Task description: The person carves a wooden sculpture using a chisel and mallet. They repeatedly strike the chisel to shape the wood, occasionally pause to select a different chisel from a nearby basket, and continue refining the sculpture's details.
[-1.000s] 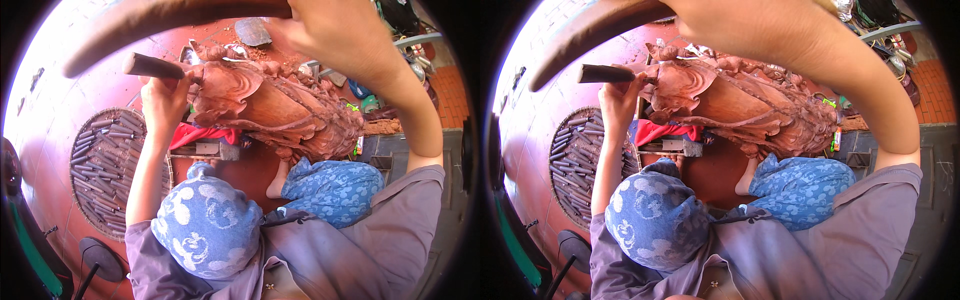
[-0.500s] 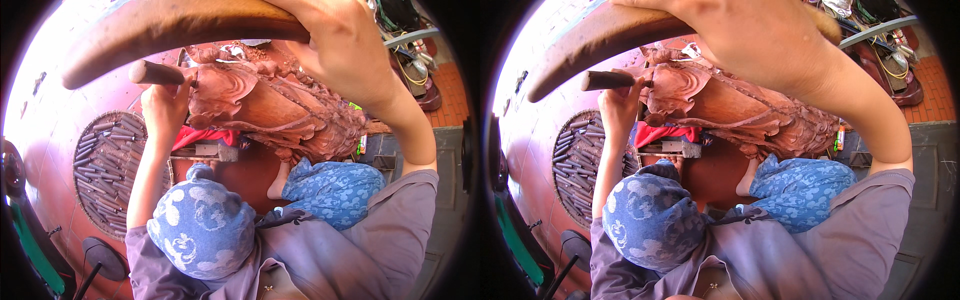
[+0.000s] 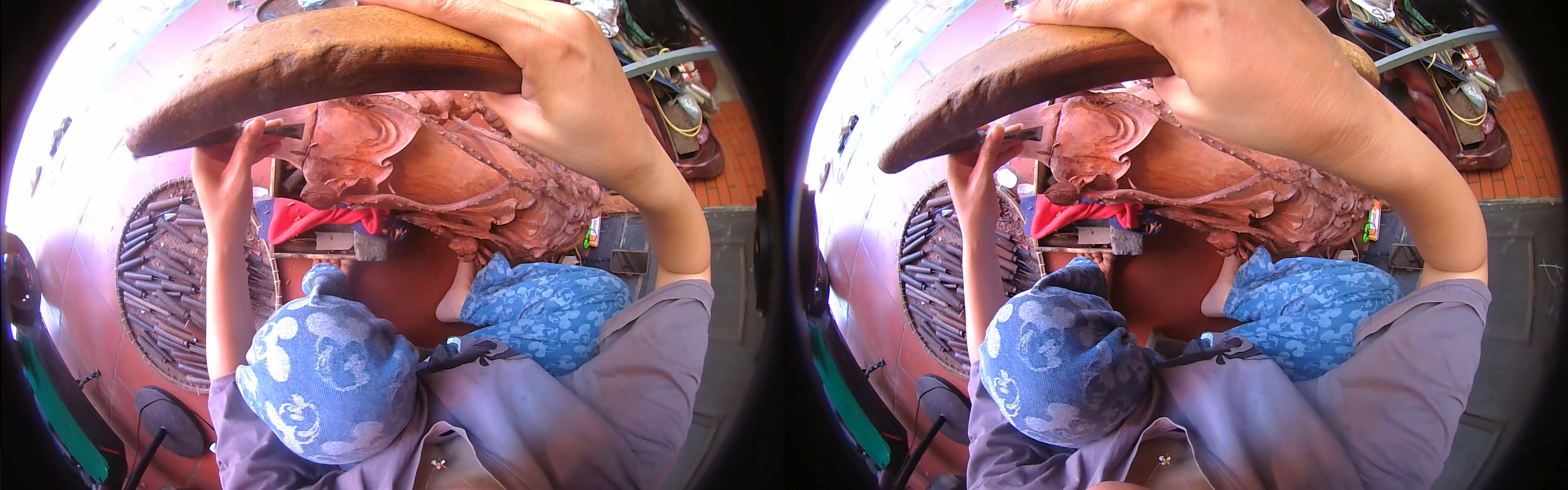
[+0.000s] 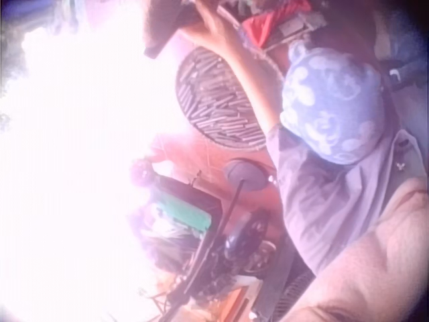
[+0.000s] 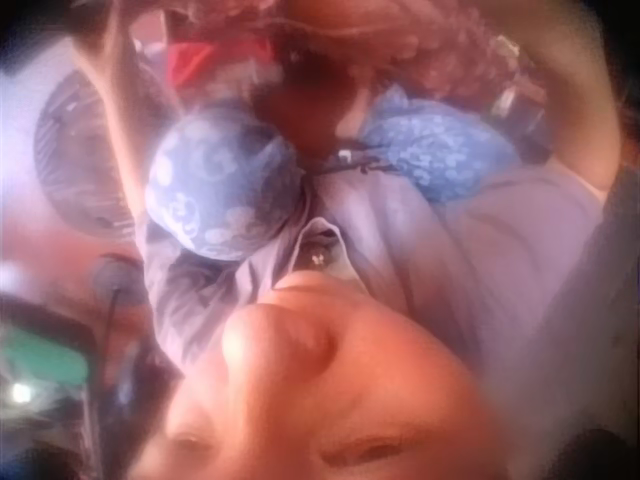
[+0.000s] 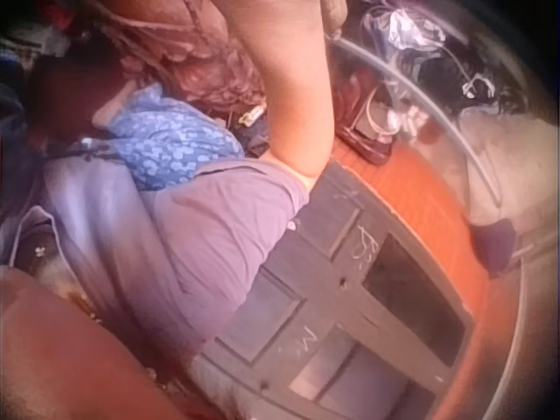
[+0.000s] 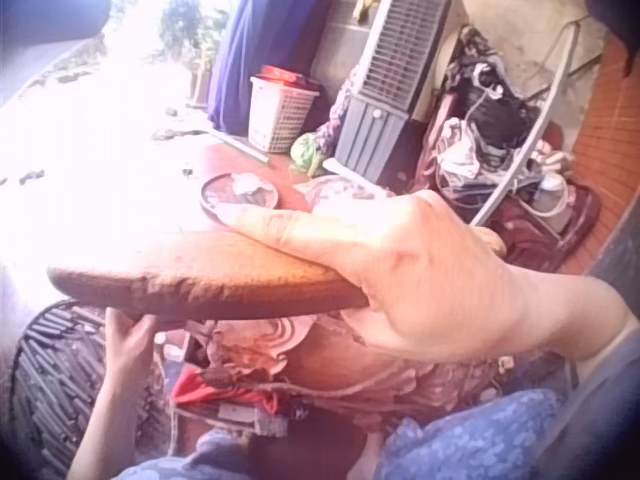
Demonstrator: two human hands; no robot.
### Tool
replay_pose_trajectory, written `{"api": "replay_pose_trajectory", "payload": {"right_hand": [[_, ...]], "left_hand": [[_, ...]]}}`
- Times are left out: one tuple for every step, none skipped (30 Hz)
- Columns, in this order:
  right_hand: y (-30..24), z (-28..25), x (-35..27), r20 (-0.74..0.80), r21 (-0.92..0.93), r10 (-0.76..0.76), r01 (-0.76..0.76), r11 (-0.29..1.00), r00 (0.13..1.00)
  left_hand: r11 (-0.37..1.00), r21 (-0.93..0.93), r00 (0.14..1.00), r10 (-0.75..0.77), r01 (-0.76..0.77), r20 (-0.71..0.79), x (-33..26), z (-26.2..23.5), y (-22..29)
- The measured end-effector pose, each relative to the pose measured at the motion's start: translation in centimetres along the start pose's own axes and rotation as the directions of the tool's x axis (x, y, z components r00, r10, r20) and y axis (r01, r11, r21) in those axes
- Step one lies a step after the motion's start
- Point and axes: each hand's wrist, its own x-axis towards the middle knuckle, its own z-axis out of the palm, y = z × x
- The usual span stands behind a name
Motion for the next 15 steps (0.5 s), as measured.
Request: {"api": "replay_pose_trajectory", "payload": {"right_hand": [[-0.1,0.0,0.3,0.026,0.021,0.017,-0.018,1.000,1.000],[-1.5,-1.0,1.2,0.089,0.031,0.069,-0.072,0.997,0.994],[-1.5,-0.8,1.4,0.088,0.038,0.058,-0.061,0.997,0.994],[-1.5,-0.7,1.5,0.092,0.039,0.051,-0.054,0.998,0.994],[-0.1,0.5,1.0,0.031,0.036,-0.020,0.018,0.999,0.999],[-0.1,0.5,1.1,0.035,0.028,-0.026,0.025,0.999,0.999],[-0.2,0.7,1.3,0.037,0.027,-0.033,0.032,0.999,0.999],[-1.7,-0.4,2.3,0.105,0.020,0.023,-0.025,0.999,0.994],[-1.9,-0.3,2.5,0.114,0.043,0.021,-0.026,0.999,0.993],[-2.0,-0.4,2.7,0.126,0.059,0.023,-0.031,0.998,0.992],[-0.8,0.3,2.4,0.078,0.108,-0.031,0.023,0.994,0.996],[-0.5,0.6,2.4,0.042,0.126,-0.061,0.055,0.991,0.997],[-0.3,0.9,2.5,0.006,0.143,-0.091,0.089,0.986,0.996],[-0.1,1.1,2.5,-0.017,0.143,-0.121,0.122,0.982,0.993],[-0.2,1.1,2.7,-0.016,0.130,-0.134,0.135,0.982,0.991]], "left_hand": [[1.000,-0.002,0.999,-0.009,0.009,0.039,0.3,-0.3,-0.5],[1.000,-0.004,0.997,-0.018,0.018,0.078,0.5,-0.5,-0.8],[1.000,-0.005,0.993,-0.027,0.028,0.117,0.6,-0.7,-1.1],[1.000,-0.013,0.996,-0.013,0.014,0.085,0.7,-0.4,-1.5],[1.000,-0.022,0.994,-0.010,0.012,0.106,0.7,-0.3,-1.5],[0.999,-0.031,0.992,-0.006,0.010,0.125,0.7,-0.2,-1.5],[0.999,-0.036,0.990,-0.004,0.010,0.140,0.6,-0.4,-1.4],[0.999,-0.040,0.992,0.015,-0.010,0.129,0.4,-0.5,-1.5],[0.999,-0.043,0.992,0.035,-0.030,0.117,0.4,-0.4,-1.5],[0.997,-0.054,0.992,0.057,-0.051,0.109,0.4,-0.2,-1.6],[0.998,-0.039,0.991,0.048,-0.043,0.122,0.4,-0.1,-1.5],[0.999,-0.025,0.990,0.038,-0.035,0.134,0.4,0.0,-1.5],[1.000,-0.009,0.989,0.028,-0.027,0.146,0.5,0.0,-1.5],[0.997,0.044,0.992,0.058,-0.063,0.113,0.7,0.0,-2.0],[0.997,0.066,0.992,0.042,-0.050,0.117,0.5,0.0,-1.9]]}}
